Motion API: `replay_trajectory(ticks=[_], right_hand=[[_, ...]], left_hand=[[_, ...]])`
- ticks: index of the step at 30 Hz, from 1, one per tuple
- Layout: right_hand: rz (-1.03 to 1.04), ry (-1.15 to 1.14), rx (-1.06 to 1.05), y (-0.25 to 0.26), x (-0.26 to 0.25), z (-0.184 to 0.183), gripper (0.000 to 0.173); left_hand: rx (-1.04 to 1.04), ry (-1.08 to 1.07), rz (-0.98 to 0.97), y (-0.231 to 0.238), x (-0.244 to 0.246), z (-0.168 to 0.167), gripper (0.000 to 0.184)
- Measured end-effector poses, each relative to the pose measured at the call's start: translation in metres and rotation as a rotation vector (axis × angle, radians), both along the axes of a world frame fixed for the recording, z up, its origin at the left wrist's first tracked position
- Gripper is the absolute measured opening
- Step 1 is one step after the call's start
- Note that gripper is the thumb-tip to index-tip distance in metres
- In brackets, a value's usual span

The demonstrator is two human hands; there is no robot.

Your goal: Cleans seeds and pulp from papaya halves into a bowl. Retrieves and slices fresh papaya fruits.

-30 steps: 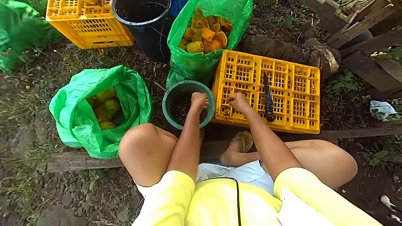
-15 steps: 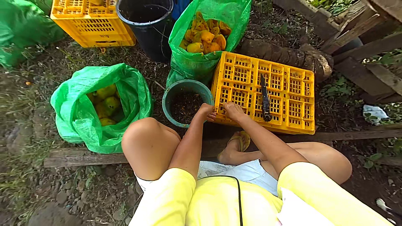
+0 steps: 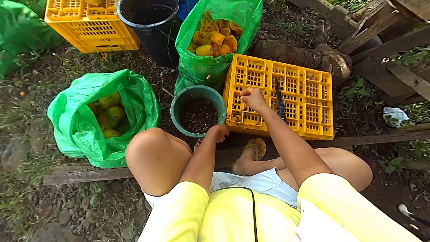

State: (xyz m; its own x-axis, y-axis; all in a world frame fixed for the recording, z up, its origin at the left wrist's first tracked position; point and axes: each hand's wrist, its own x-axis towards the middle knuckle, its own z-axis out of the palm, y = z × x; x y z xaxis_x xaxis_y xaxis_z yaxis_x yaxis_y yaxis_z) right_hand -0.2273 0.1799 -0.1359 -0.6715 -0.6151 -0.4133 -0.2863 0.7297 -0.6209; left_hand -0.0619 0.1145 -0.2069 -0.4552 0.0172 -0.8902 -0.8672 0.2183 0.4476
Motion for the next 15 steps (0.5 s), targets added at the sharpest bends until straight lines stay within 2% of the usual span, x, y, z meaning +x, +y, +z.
replay_trajectory(ticks=[2, 4, 6, 8, 12, 15], right_hand=[[0.108, 0.107, 0.183, 0.020, 0.023, -0.018, 0.022], [0.262, 0.205, 0.286, 0.039, 0.053, -0.043, 0.027], [0.377, 0.319, 0.301, 0.050, 0.075, -0.071, 0.036], [0.445, 0.433, 0.281, 0.053, 0.081, -0.093, 0.034], [0.559, 0.444, 0.277, 0.050, 0.073, -0.096, 0.036], [0.580, 0.450, 0.269, 0.050, 0.068, -0.091, 0.039]], left_hand=[[-0.036, -0.020, -0.062, 0.003, 0.003, 0.000, 0.032], [-0.064, -0.022, -0.097, 0.008, 0.008, 0.001, 0.030], [-0.087, 0.000, -0.150, 0.010, 0.008, -0.008, 0.030], [-0.120, 0.036, -0.191, 0.009, 0.005, -0.020, 0.030], [-0.131, 0.055, -0.163, 0.006, 0.003, -0.022, 0.030], [-0.158, 0.060, -0.223, 0.004, 0.003, -0.022, 0.029]])
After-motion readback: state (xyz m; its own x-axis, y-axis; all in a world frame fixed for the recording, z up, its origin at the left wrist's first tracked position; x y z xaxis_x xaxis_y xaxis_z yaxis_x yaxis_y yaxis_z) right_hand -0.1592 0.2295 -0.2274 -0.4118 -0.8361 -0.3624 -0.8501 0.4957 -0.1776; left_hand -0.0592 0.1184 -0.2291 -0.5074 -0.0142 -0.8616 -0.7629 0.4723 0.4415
